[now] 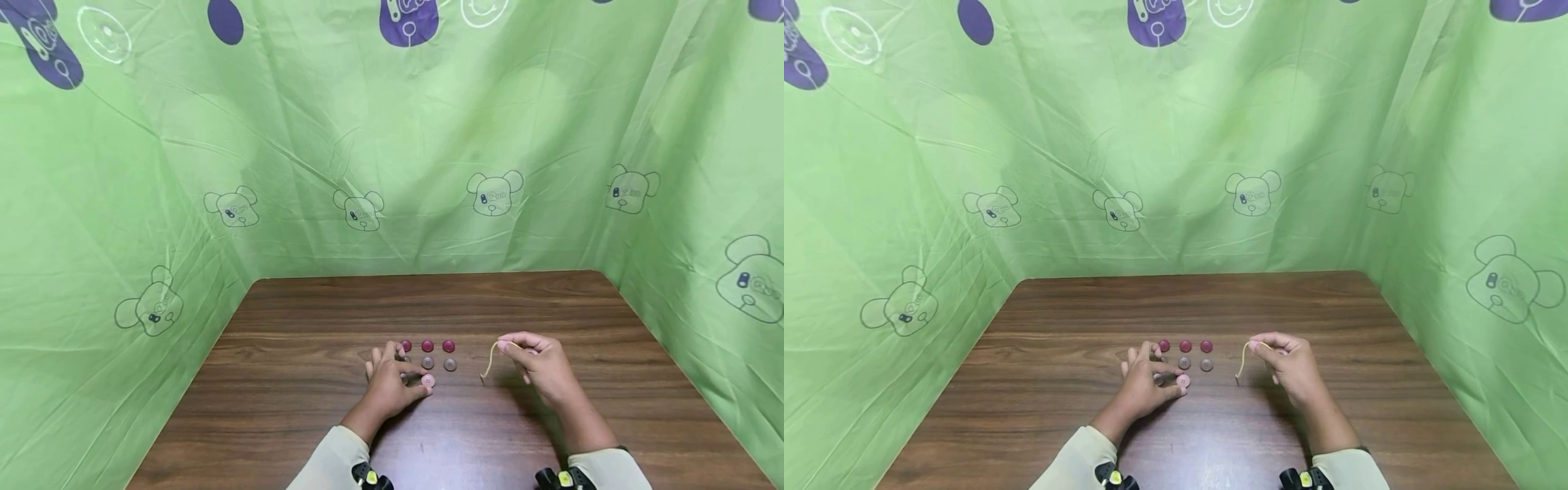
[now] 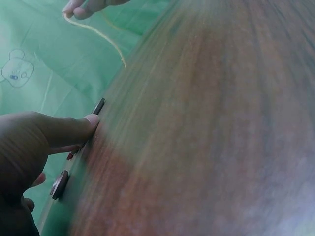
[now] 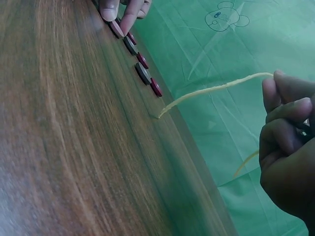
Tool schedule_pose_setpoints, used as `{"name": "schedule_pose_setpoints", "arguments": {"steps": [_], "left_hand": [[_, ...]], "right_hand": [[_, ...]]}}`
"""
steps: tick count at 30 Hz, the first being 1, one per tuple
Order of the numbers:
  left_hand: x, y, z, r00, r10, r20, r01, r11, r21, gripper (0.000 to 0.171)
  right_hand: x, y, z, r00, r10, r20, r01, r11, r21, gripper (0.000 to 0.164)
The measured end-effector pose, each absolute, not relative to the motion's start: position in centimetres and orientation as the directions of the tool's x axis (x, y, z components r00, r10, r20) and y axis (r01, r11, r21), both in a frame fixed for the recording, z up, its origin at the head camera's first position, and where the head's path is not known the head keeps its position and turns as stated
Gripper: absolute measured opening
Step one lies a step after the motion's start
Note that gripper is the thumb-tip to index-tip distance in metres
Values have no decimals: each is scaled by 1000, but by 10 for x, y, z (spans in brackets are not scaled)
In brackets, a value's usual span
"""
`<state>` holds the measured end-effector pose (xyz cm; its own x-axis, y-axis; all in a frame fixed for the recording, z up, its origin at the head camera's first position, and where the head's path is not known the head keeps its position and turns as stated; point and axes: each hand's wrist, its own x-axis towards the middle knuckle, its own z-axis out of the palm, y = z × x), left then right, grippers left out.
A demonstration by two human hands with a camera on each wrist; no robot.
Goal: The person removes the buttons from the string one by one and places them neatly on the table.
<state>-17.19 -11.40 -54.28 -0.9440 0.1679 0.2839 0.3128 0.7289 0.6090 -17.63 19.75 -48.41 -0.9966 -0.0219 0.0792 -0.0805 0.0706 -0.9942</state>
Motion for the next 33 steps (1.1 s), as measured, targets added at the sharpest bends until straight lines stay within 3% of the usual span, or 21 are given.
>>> {"name": "schedule_pose_setpoints", "arguments": {"steps": [5,13,18,24,33], "left_hand": [[-171,-114,-543,-945,163,283,309,725,615,29],[-170,-114,-542,-946,149,288,306,702,643,34],[-169,-114,-540,-948,128,292,296,693,658,35],[-169,-113,-538,-953,104,284,276,681,678,29],[-169,-113,-536,-953,85,290,270,667,694,32]], "right_hand": [[-177,198,-484,-1000,-5,28,-28,108,-994,25],[-179,198,-481,-999,13,-51,52,87,-995,9],[-178,200,-480,-993,-98,-65,59,60,-996,21],[-178,203,-484,-949,-314,16,3,-61,-998,35],[-181,203,-490,-915,-393,92,-67,-78,-995,43]]}}
